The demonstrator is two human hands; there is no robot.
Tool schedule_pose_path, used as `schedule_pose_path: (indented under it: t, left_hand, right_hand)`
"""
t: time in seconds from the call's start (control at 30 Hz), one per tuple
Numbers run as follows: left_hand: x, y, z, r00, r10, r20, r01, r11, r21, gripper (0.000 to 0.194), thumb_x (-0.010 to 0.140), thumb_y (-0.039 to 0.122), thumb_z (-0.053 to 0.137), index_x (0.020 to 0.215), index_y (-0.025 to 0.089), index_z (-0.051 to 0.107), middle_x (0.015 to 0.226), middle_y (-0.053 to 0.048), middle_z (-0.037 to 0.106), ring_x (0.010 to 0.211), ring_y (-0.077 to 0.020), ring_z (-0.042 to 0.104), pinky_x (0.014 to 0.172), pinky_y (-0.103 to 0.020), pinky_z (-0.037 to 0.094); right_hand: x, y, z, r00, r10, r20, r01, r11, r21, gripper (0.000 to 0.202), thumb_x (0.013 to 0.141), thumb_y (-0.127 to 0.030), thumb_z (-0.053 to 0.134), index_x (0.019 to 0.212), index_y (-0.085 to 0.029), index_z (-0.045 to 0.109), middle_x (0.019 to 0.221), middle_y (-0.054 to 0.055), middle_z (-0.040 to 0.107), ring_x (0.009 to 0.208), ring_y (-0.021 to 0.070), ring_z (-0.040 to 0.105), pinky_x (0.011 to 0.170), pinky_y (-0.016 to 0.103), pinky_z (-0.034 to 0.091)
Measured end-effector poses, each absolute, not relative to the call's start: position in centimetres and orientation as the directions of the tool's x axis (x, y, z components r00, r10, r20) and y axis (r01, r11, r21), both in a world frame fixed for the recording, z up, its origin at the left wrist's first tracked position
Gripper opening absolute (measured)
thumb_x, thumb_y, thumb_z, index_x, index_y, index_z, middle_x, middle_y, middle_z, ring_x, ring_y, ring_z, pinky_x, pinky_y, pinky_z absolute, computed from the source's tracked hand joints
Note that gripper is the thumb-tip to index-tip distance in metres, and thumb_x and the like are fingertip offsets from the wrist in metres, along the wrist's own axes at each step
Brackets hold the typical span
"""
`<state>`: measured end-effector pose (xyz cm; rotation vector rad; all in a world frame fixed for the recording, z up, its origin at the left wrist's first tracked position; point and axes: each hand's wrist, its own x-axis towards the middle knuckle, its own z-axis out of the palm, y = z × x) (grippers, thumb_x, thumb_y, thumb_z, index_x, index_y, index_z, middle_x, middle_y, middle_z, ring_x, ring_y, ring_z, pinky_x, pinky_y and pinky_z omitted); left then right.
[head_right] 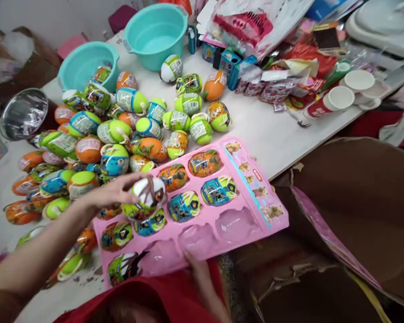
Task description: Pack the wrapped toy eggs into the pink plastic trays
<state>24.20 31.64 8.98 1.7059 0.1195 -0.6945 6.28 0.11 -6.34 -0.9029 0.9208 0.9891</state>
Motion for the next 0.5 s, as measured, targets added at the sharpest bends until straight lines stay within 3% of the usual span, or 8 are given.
schedule_pose_path:
  t: [0.1,0.23,0.33,0.43,0.5]
  left_hand:
    - [15.7,30.4,5.7,0.836,-0.139,-0.531,0.494,-0.234,0.838,0.06,0.078,0.053,0.065,0.128,0.021,0.057,0.122,-0.008,0.063,0.113,-0.027,0.058,0.098,-0.042,0.046]
    - [13.4,30.2,5.2,0.973,0.034,-0.227,0.211,-0.524,0.825,0.044,0.092,0.047,0.047,0.127,0.024,0.059,0.129,-0.008,0.059,0.122,-0.024,0.052,0.108,-0.042,0.037]
    - [13.7,28.2,6.1,0.99,0.035,-0.139,0.116,-0.769,0.629,0.044,0.093,0.048,0.043,0.128,0.023,0.056,0.128,-0.01,0.059,0.116,-0.025,0.055,0.102,-0.042,0.042]
    - [14.2,25.7,6.1,0.992,0.031,-0.125,0.073,-0.937,0.342,0.072,0.077,0.057,0.065,0.135,0.018,0.046,0.136,-0.017,0.047,0.122,-0.0353,0.046,0.1,-0.049,0.04]
    - [14.2,25.1,6.0,0.994,0.03,-0.103,0.053,-0.971,0.234,0.081,0.072,0.055,0.07,0.137,0.015,0.043,0.133,-0.02,0.046,0.121,-0.038,0.044,0.099,-0.05,0.039]
  right_hand:
    - [5.4,1.2,-5.4,0.253,0.298,-0.92,-0.951,0.25,-0.18,0.056,0.055,-0.043,0.086,0.101,-0.017,0.066,0.099,0.008,0.072,0.094,0.0271,0.066,0.081,0.039,0.053]
    - [4.6,2.7,-4.3,0.353,0.229,-0.907,-0.91,0.307,-0.277,0.054,0.055,-0.038,0.087,0.101,-0.018,0.065,0.096,0.007,0.072,0.086,0.024,0.068,0.079,0.04,0.055]
    - [4.0,3.4,-3.8,0.389,0.208,-0.898,-0.891,0.333,-0.309,0.055,0.051,-0.037,0.089,0.097,-0.017,0.065,0.093,0.007,0.072,0.082,0.0231,0.068,0.078,0.041,0.057]
    - [3.5,3.7,-3.4,0.417,0.157,-0.895,-0.872,0.348,-0.345,0.056,0.05,-0.038,0.09,0.094,-0.017,0.064,0.092,0.007,0.072,0.08,0.0218,0.068,0.075,0.04,0.058]
    - [3.3,3.8,-3.1,0.463,0.102,-0.881,-0.836,0.379,-0.396,0.058,0.05,-0.037,0.09,0.098,-0.019,0.063,0.095,0.005,0.072,0.081,0.0209,0.067,0.074,0.039,0.059]
